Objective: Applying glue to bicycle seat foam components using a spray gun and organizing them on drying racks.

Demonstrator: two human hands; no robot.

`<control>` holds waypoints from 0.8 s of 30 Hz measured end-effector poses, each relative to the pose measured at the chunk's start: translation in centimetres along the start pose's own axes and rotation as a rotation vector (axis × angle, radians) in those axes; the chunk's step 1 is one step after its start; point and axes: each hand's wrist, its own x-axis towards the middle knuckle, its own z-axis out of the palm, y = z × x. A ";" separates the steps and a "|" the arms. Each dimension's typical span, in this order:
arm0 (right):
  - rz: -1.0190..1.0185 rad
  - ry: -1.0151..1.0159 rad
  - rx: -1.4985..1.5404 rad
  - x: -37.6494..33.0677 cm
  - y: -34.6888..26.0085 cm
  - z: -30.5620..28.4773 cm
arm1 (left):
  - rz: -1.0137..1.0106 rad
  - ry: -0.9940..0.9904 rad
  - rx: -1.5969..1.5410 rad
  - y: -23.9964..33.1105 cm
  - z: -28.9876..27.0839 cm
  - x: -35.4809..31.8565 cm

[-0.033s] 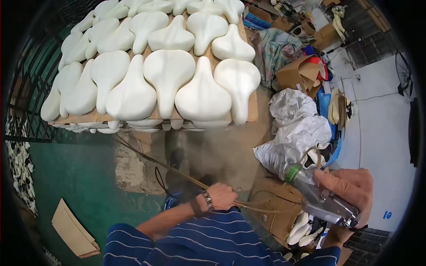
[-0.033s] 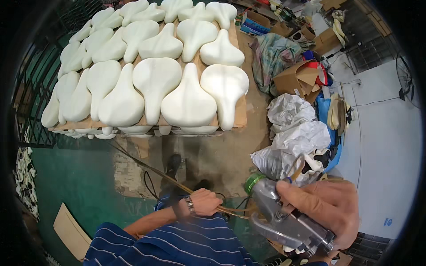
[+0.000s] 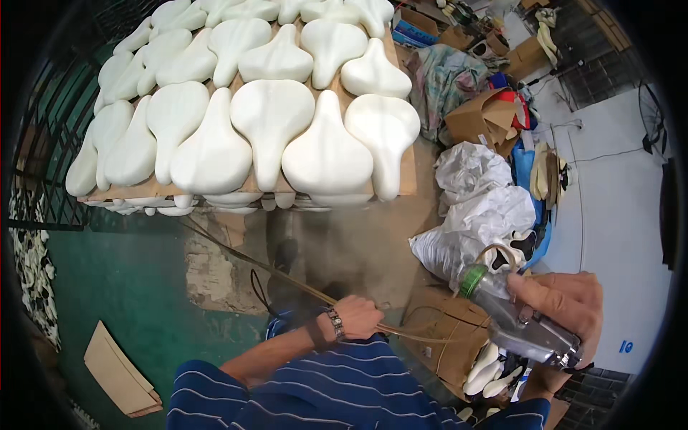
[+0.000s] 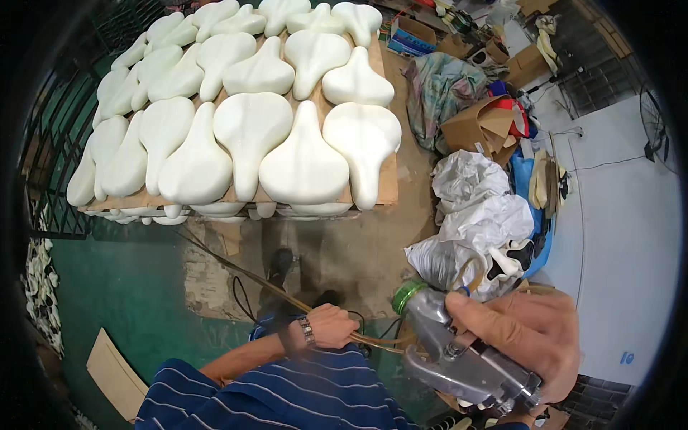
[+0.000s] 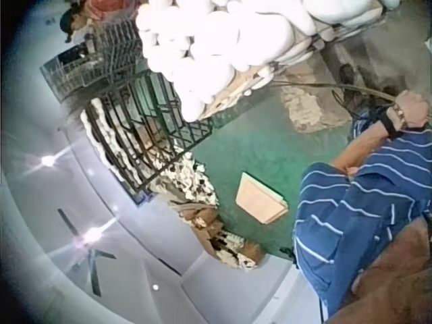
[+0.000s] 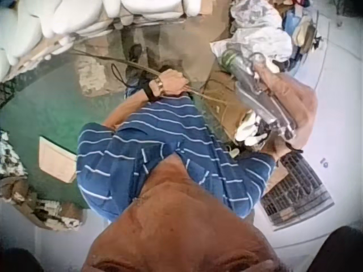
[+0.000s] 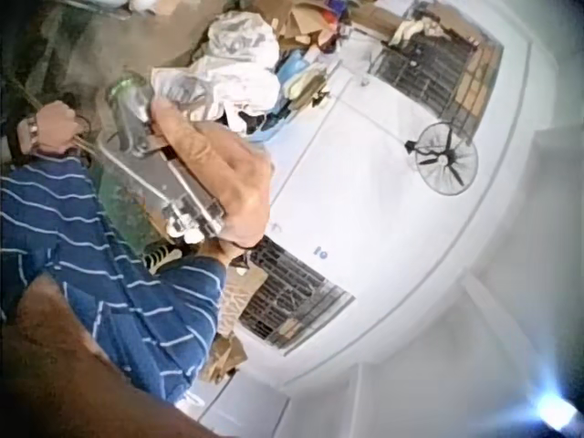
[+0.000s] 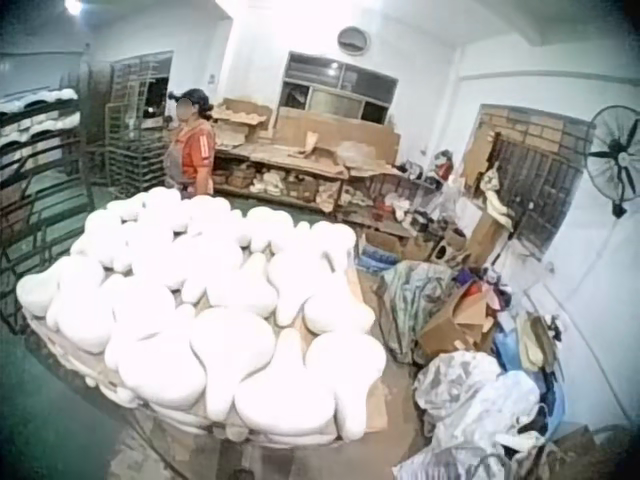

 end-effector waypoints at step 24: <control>0.309 -0.022 0.032 -3.6 0.7 -4.1 | 0.115 -0.049 0.013 1.6 0.8 1.7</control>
